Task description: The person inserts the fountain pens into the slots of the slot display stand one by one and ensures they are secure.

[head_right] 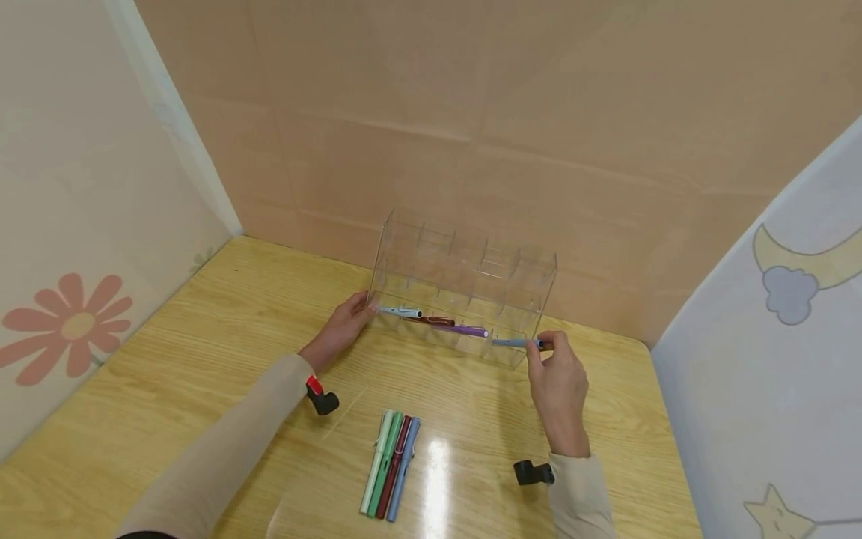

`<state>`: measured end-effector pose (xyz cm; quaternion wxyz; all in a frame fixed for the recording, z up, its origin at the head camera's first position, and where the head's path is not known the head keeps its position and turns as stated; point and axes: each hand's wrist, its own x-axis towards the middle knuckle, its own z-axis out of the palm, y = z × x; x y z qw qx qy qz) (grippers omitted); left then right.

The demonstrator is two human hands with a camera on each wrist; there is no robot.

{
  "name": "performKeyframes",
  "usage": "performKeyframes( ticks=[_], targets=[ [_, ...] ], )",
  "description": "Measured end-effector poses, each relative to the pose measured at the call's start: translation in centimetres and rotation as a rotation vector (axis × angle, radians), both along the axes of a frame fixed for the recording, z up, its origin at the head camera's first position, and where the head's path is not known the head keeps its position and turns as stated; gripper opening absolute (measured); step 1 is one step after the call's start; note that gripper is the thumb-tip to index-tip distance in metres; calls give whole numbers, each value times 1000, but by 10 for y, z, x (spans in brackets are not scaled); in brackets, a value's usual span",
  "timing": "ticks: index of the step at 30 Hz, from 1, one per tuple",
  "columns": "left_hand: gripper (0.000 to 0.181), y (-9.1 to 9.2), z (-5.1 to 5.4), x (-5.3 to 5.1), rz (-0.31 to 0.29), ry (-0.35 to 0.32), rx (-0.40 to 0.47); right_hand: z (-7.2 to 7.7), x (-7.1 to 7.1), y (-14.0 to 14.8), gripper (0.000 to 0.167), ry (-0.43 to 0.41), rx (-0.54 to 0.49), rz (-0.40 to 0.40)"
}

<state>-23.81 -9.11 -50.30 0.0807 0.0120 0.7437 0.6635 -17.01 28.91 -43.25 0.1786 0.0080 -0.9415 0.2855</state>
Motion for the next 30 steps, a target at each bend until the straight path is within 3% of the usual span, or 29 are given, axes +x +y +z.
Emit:
performKeyframes(
  ticks=[21,30],
  targets=[
    [67,1,0,4,8,16,-34,-10,0,9,33,-53,0,-40],
    [65,2,2,3,14,24,-37,-7,1,12,51,-65,-17,-96]
  ],
)
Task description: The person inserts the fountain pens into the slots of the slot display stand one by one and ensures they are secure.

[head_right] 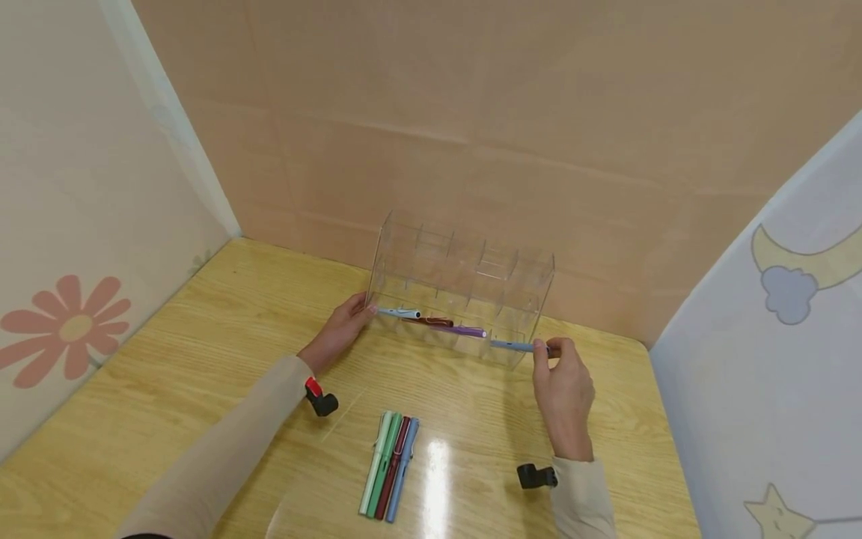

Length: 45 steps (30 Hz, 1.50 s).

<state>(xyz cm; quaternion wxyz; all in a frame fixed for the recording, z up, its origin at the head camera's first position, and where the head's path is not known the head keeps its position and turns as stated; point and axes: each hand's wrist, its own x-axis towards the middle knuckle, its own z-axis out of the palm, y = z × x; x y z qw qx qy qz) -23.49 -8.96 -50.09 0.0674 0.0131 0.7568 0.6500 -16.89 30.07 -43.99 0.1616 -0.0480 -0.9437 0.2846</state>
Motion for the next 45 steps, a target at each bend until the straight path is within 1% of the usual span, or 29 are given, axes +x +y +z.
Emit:
performKeyframes(
  ticks=[3,6,10,14,24,30,38,45],
  targets=[
    [65,0,1,0,1,-6,0,0,1,1,52,6,2,-24],
    [65,-1,2,0,-1,-15,3,1,1,1,52,1,3,-30],
    [65,-1,3,1,-5,-16,4,3,2,0,48,-6,-3,-25],
    [65,0,5,2,-4,-17,9,4,3,-1,42,4,-13,0],
    [65,-1,1,0,-17,-19,23,1,2,-1,31,60,-20,59],
    [66,-1,0,0,-7,-13,7,-1,3,0,26,90,-8,77],
    [64,0,1,0,-1,-9,-17,-5,5,0,26,133,-1,90],
    [64,-1,0,0,-9,-17,1,-7,6,1,28,198,6,121]
  ],
)
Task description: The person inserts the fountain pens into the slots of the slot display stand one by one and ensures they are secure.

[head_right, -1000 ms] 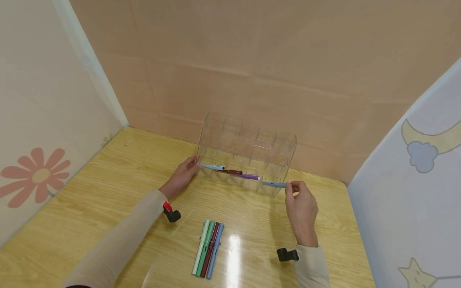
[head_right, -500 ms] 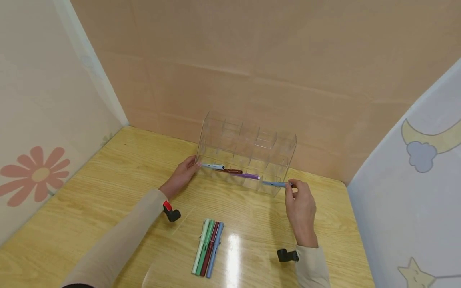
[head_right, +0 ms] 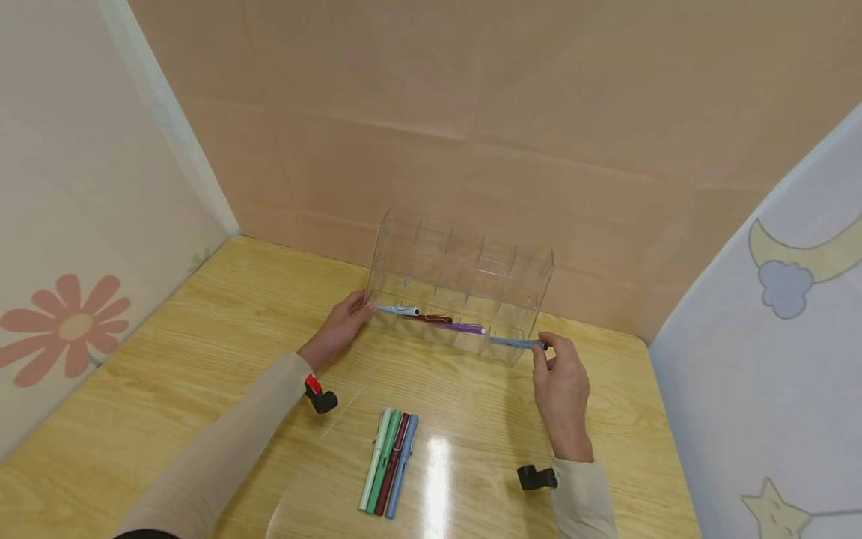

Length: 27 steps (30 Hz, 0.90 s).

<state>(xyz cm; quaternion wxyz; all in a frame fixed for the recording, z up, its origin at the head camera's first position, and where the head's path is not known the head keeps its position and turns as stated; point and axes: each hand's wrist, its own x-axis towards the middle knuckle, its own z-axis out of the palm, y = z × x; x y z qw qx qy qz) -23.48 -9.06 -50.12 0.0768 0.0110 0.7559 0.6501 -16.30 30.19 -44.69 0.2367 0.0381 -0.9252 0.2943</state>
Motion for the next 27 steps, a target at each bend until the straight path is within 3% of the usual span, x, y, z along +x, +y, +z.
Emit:
performKeyframes(
  ticks=[13,27],
  targets=[
    [64,1,2,1,-1,4,3,2,2,0,33,-60,-11,-9],
    [63,0,1,2,8,-9,2,4,1,2,39,-69,-14,-12]
  ],
)
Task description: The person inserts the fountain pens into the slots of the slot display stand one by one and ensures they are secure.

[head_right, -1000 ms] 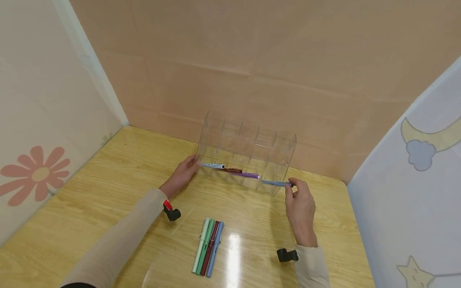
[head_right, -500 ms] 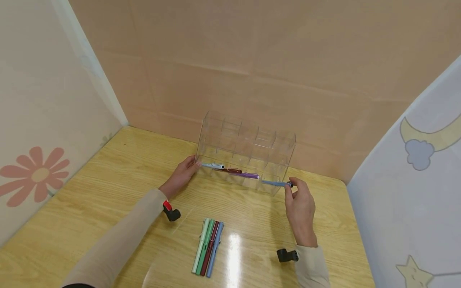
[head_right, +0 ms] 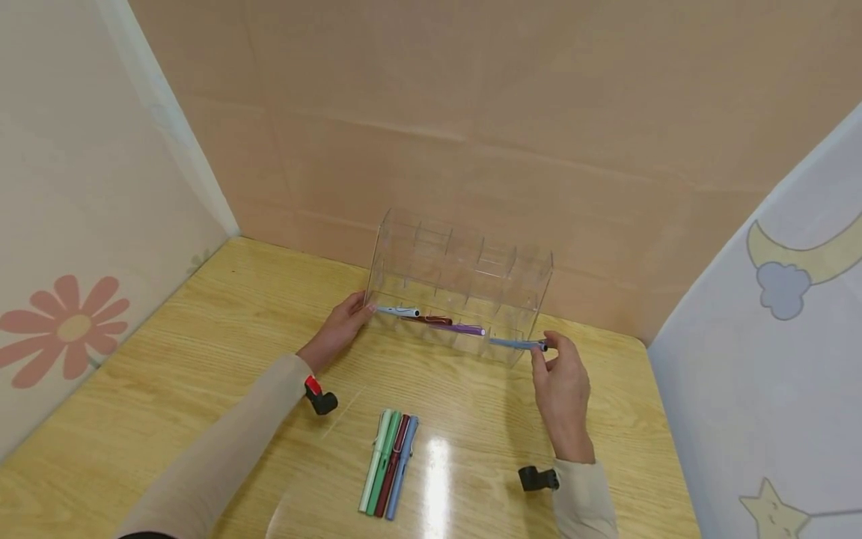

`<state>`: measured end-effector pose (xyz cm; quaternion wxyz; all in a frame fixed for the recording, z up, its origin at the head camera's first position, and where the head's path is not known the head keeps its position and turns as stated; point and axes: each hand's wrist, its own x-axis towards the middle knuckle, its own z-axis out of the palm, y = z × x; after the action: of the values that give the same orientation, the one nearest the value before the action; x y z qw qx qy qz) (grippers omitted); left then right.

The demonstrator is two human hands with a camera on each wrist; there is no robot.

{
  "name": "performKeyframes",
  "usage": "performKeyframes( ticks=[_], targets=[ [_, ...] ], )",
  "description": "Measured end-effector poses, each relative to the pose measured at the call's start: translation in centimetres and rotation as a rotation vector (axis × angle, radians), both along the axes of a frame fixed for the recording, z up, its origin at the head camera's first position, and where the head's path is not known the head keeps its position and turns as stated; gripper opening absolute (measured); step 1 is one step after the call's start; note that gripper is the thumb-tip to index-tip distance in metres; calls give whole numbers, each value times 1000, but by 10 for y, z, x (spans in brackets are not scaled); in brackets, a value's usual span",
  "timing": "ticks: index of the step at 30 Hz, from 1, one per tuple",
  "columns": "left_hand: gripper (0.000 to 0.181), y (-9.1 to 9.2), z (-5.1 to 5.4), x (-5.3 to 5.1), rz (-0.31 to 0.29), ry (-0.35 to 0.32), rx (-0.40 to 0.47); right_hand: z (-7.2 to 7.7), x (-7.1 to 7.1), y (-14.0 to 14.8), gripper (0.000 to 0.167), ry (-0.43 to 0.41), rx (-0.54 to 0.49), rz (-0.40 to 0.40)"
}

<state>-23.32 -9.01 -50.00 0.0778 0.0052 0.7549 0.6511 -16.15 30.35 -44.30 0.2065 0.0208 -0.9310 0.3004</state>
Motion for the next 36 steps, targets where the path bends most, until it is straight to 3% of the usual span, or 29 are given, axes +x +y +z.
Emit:
performKeyframes(
  ticks=[7,19,23,28,36],
  targets=[
    [63,0,0,0,1,-1,-2,12,10,3,44,-15,-43,-44],
    [63,0,0,-2,7,-6,12,41,39,-3,37,67,-126,-69],
    [63,0,1,-1,6,-10,23,45,50,-14,31,103,-150,-13],
    [62,0,1,-1,5,-8,19,39,58,-30,26,147,-144,121],
    [63,0,1,-1,2,-4,17,21,66,-57,24,95,-94,234]
  ],
)
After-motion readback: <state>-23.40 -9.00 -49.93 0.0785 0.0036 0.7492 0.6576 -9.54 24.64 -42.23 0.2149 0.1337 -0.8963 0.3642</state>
